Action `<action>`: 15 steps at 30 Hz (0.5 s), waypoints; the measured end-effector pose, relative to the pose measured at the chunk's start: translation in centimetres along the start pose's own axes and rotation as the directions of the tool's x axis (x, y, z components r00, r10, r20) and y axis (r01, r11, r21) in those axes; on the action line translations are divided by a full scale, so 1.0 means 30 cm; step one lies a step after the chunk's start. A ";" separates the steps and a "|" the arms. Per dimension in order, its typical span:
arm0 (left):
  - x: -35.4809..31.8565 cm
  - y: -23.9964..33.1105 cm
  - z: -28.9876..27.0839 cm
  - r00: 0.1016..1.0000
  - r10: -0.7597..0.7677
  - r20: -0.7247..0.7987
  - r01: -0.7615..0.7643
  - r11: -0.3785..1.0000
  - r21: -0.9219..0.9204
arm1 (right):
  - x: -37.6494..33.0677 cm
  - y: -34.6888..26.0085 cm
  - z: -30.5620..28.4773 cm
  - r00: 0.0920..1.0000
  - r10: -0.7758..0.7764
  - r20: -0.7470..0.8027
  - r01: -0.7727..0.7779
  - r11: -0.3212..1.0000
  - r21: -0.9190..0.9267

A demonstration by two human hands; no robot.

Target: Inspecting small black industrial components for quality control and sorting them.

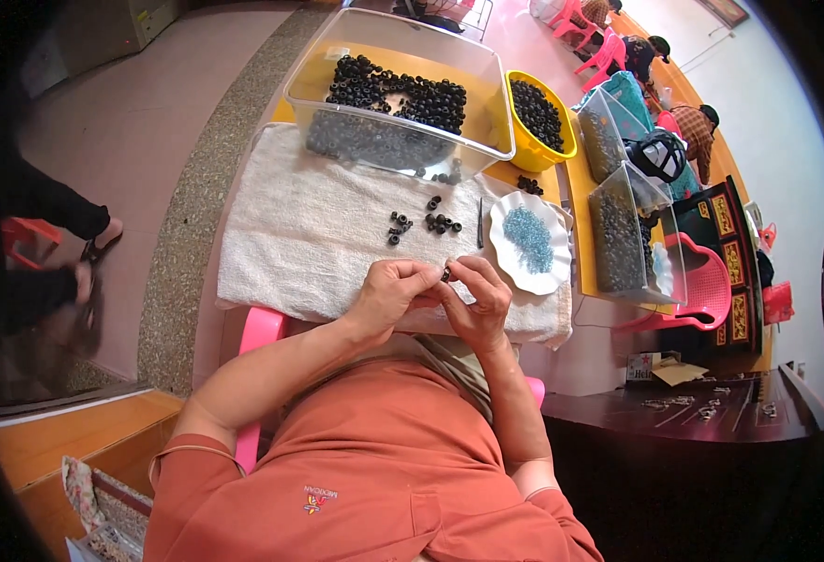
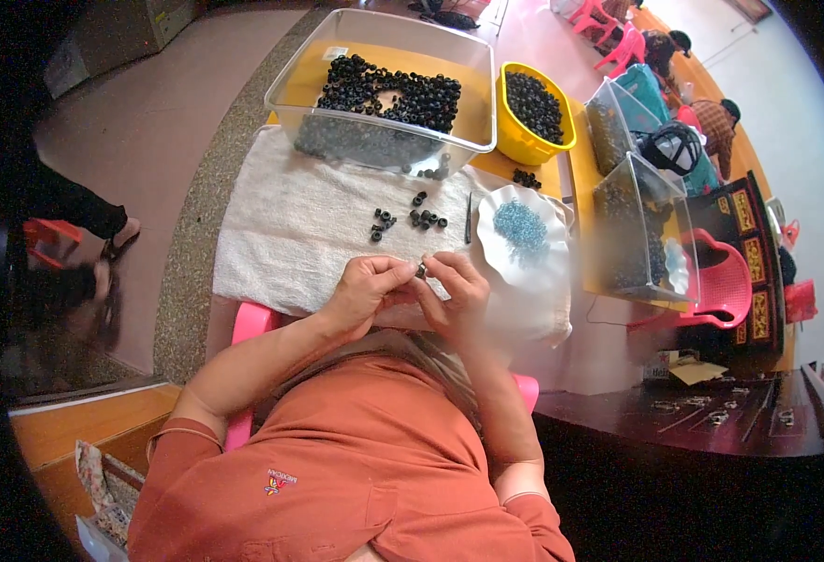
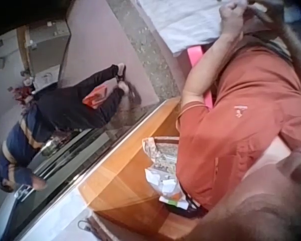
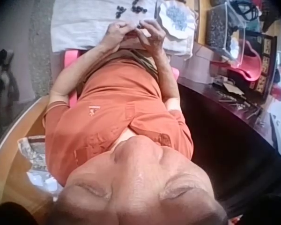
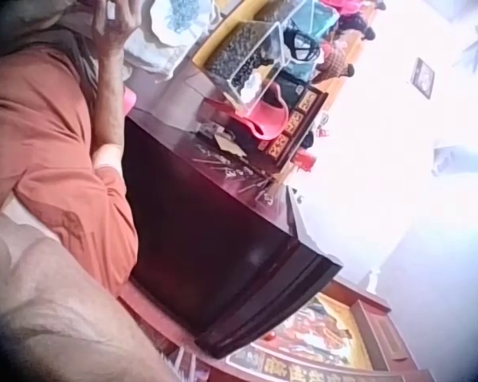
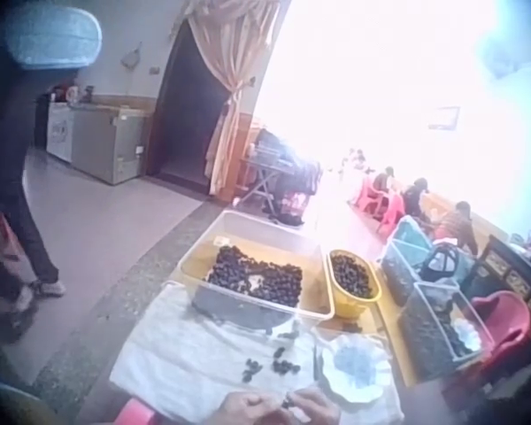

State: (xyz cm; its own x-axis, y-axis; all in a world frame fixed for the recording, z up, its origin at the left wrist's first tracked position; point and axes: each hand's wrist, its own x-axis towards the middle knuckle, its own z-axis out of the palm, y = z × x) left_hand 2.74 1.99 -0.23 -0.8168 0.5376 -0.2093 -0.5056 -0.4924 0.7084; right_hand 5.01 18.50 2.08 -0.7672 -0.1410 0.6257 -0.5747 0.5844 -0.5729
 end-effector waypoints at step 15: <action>0.001 -0.006 0.000 1.000 0.007 -0.018 -0.008 1.000 -0.027 | 0.002 -0.008 0.008 1.000 0.031 0.008 -0.030 0.999 -0.035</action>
State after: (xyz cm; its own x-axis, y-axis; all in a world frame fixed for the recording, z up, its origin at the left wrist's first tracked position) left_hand 2.82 2.08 -0.36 -0.8253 0.5217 -0.2161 -0.5066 -0.5149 0.6915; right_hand 5.03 18.14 2.13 -0.7866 -0.1295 0.6037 -0.5409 0.6162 -0.5726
